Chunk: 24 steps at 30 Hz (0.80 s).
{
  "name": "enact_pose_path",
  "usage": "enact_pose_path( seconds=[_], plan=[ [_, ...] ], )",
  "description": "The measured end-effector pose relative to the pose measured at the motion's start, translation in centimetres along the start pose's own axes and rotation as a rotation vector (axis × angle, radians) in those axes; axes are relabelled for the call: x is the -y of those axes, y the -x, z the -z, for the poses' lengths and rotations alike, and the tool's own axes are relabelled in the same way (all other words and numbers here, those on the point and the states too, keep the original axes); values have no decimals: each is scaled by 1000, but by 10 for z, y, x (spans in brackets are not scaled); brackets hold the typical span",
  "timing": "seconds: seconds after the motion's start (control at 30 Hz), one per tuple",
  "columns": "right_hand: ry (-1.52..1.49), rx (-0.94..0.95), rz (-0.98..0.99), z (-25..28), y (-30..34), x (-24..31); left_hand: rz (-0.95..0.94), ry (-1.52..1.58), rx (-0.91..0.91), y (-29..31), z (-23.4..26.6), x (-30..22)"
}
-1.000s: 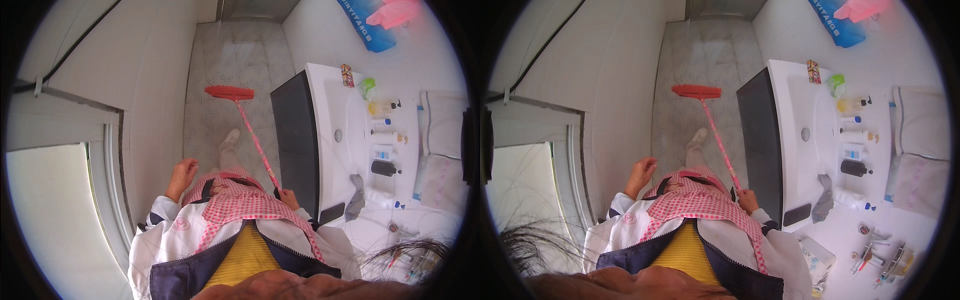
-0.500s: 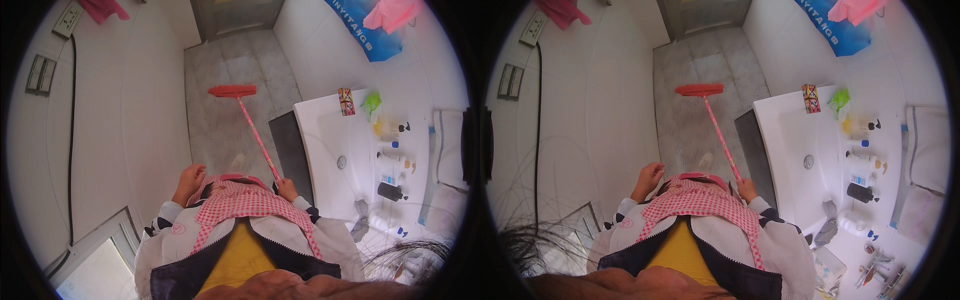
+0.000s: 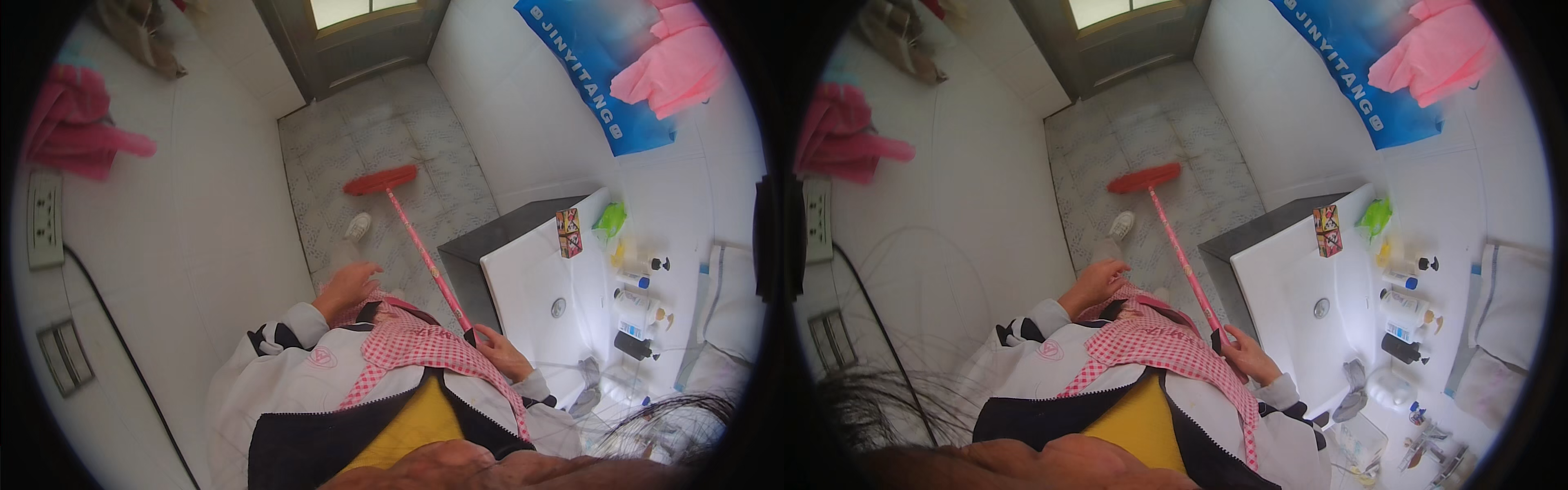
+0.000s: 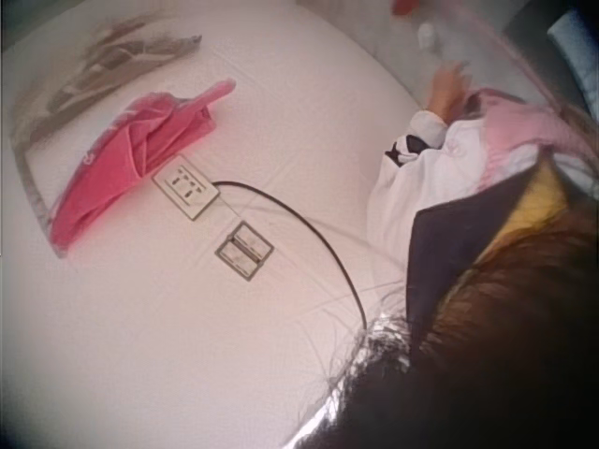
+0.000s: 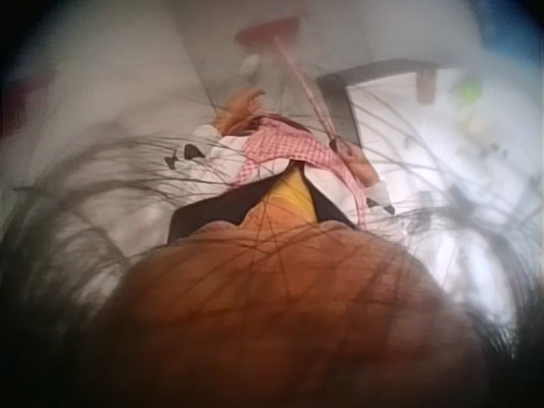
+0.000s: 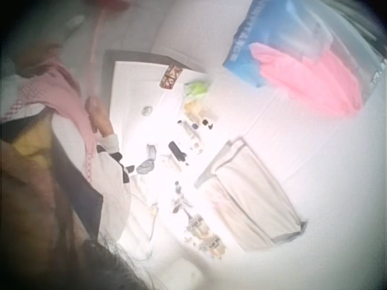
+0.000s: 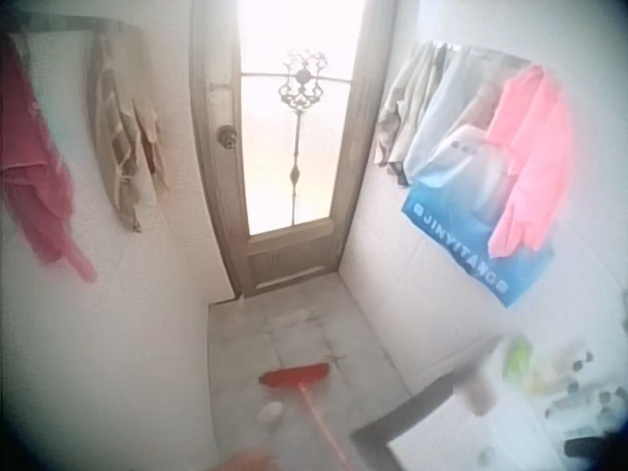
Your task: The person sprays water from a handheld shower head onto the bathroom floor and squat toilet, then uses a squeegee to push water toward the drain. The person also wipes the water heater with a cloth and opens the bathroom door.
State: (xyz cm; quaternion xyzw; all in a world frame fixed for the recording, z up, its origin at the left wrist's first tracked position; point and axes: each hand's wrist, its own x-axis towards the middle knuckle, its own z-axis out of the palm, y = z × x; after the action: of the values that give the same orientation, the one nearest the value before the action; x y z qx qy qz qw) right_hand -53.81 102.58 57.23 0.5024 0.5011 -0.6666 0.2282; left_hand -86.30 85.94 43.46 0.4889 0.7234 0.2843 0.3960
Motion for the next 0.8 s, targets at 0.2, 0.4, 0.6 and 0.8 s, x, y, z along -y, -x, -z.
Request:
enact_pose_path(
  seconds=[0.2,0.4,0.6,0.8],
  plan=[
    [175,-253,-78,-37,6,98,-533,-218,125,-136,6,6],
    [-102,-297,-99,-44,32,206,-633,-224,531,-208,-4,-15],
    [-292,-395,28,-35,-54,246,-628,-382,199,-322,15,19],
    [-549,-385,131,-49,-214,249,-538,-697,168,-427,41,93]
  ],
)
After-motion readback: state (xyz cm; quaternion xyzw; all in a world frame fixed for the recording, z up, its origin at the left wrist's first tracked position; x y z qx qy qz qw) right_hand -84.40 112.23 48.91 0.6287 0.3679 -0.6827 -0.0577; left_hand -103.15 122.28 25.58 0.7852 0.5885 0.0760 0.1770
